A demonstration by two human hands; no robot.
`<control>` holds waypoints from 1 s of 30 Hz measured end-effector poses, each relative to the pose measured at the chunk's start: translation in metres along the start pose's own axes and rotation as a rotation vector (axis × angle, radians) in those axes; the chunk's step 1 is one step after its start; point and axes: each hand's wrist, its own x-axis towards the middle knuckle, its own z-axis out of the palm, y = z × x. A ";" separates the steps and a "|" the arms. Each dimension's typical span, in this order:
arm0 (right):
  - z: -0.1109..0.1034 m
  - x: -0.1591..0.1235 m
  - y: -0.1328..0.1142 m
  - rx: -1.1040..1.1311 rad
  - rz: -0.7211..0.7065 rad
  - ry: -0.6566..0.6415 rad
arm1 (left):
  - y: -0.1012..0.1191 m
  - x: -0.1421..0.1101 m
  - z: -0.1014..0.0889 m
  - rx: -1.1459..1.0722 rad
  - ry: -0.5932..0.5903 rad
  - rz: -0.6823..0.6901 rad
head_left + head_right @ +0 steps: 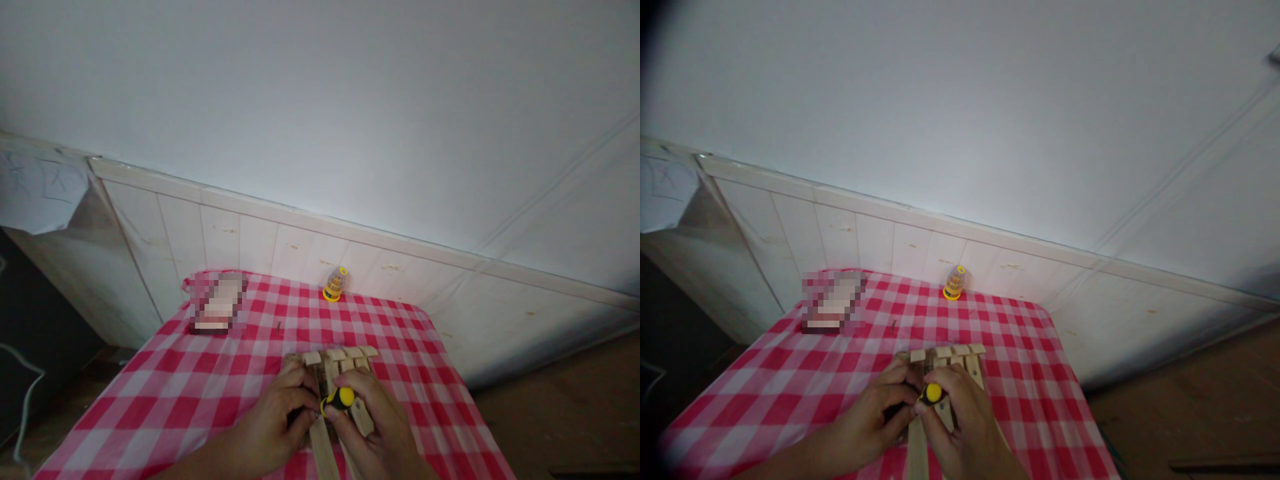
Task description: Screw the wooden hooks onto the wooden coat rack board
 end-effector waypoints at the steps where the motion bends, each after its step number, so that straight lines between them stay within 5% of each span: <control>1: 0.000 0.000 0.000 0.001 0.000 0.003 | 0.000 0.000 0.000 -0.002 0.000 0.002; 19: 0.006 -0.007 0.009 -0.043 0.029 0.070 | 0.000 0.000 0.000 -0.002 0.000 0.009; 23: 0.004 -0.002 0.006 0.034 -0.098 0.003 | 0.000 0.000 0.000 0.010 0.007 -0.004; 30: -0.008 -0.006 0.005 -0.022 -0.015 -0.092 | -0.002 -0.001 0.001 -0.014 0.030 0.026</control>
